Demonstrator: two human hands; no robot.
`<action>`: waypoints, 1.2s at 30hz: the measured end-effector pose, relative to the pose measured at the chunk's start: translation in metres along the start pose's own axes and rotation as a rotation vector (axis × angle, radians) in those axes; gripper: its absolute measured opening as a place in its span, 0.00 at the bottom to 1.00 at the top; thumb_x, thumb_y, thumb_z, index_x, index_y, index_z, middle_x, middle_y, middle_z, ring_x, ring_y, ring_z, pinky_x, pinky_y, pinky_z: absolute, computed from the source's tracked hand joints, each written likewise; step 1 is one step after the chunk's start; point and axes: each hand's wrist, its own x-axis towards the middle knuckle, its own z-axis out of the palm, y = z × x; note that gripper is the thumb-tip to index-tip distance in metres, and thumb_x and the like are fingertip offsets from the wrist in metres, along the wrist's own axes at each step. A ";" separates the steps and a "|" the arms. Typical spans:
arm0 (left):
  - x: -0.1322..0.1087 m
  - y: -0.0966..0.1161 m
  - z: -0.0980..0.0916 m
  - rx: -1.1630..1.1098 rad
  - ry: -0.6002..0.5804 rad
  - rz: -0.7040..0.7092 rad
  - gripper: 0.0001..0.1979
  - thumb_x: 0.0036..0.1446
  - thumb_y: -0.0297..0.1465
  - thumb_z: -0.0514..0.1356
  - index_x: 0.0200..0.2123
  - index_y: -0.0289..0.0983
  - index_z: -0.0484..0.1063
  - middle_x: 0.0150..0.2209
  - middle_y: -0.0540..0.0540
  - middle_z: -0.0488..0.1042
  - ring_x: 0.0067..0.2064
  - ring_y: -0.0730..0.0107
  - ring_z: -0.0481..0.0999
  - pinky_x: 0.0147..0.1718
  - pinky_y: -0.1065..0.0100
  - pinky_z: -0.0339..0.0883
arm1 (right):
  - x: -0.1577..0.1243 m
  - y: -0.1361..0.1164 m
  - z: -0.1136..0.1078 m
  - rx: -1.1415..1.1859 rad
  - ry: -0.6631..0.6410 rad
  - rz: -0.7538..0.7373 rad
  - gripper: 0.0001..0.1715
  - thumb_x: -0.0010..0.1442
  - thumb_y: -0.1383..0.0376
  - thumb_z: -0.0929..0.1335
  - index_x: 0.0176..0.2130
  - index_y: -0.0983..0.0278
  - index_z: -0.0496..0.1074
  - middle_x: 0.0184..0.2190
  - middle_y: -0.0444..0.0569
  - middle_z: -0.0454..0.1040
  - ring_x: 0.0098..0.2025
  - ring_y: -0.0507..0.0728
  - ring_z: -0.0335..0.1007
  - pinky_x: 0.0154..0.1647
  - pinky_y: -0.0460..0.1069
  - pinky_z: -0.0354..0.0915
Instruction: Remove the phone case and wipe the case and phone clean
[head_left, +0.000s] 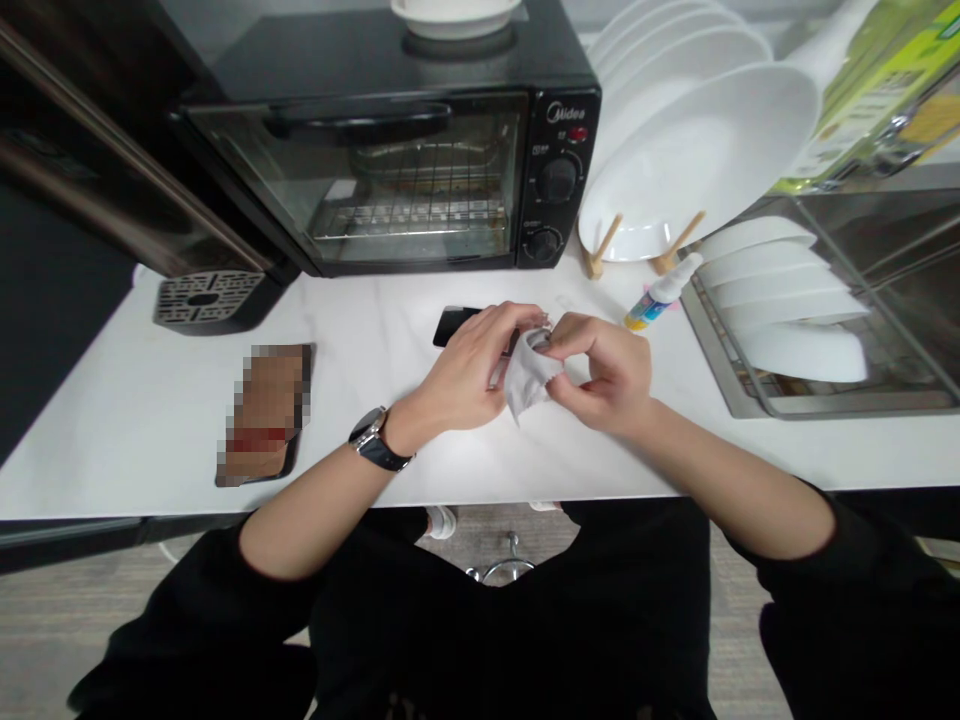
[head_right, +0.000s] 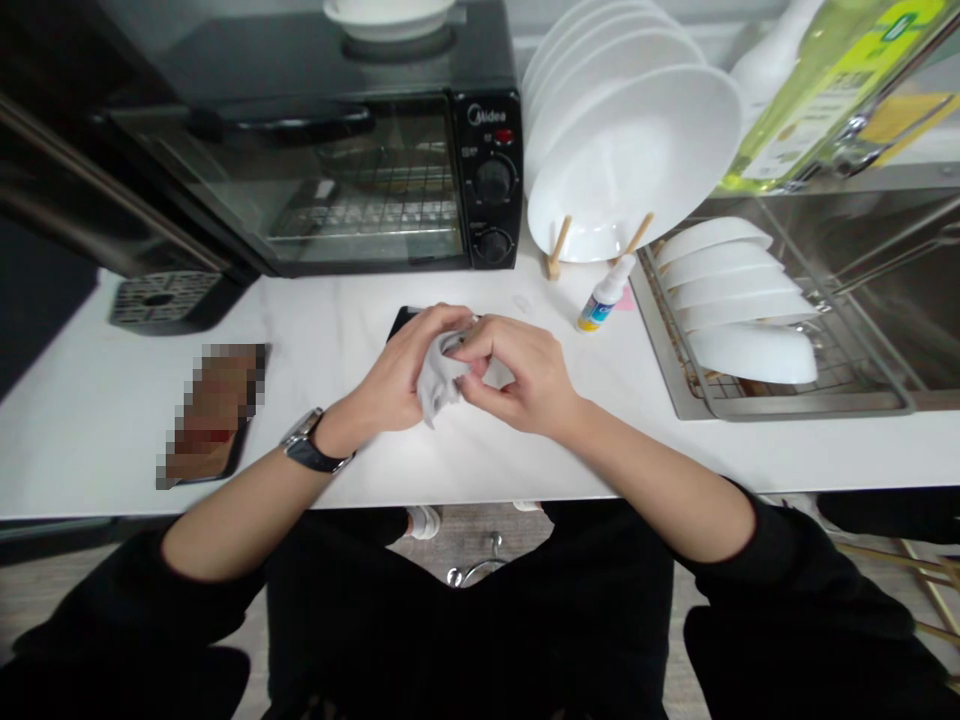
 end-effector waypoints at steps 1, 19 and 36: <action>0.000 0.000 0.000 0.003 -0.005 -0.002 0.22 0.67 0.38 0.62 0.61 0.44 0.61 0.53 0.42 0.77 0.51 0.57 0.78 0.51 0.54 0.71 | 0.001 0.000 0.000 -0.001 0.003 -0.013 0.02 0.68 0.64 0.71 0.43 0.57 0.74 0.29 0.40 0.75 0.31 0.53 0.75 0.34 0.49 0.71; 0.000 -0.005 0.004 0.047 -0.010 0.003 0.16 0.65 0.32 0.56 0.55 0.40 0.62 0.48 0.39 0.76 0.48 0.53 0.75 0.50 0.51 0.71 | 0.005 0.018 -0.003 -0.113 0.158 0.222 0.07 0.69 0.62 0.71 0.36 0.59 0.71 0.27 0.38 0.70 0.27 0.49 0.66 0.29 0.46 0.65; 0.001 0.005 -0.001 -0.048 0.000 -0.038 0.19 0.69 0.43 0.61 0.56 0.43 0.63 0.46 0.45 0.76 0.45 0.61 0.77 0.47 0.56 0.70 | 0.007 -0.005 0.001 0.007 -0.033 -0.141 0.01 0.70 0.64 0.71 0.43 0.58 0.74 0.27 0.40 0.73 0.30 0.53 0.74 0.30 0.48 0.71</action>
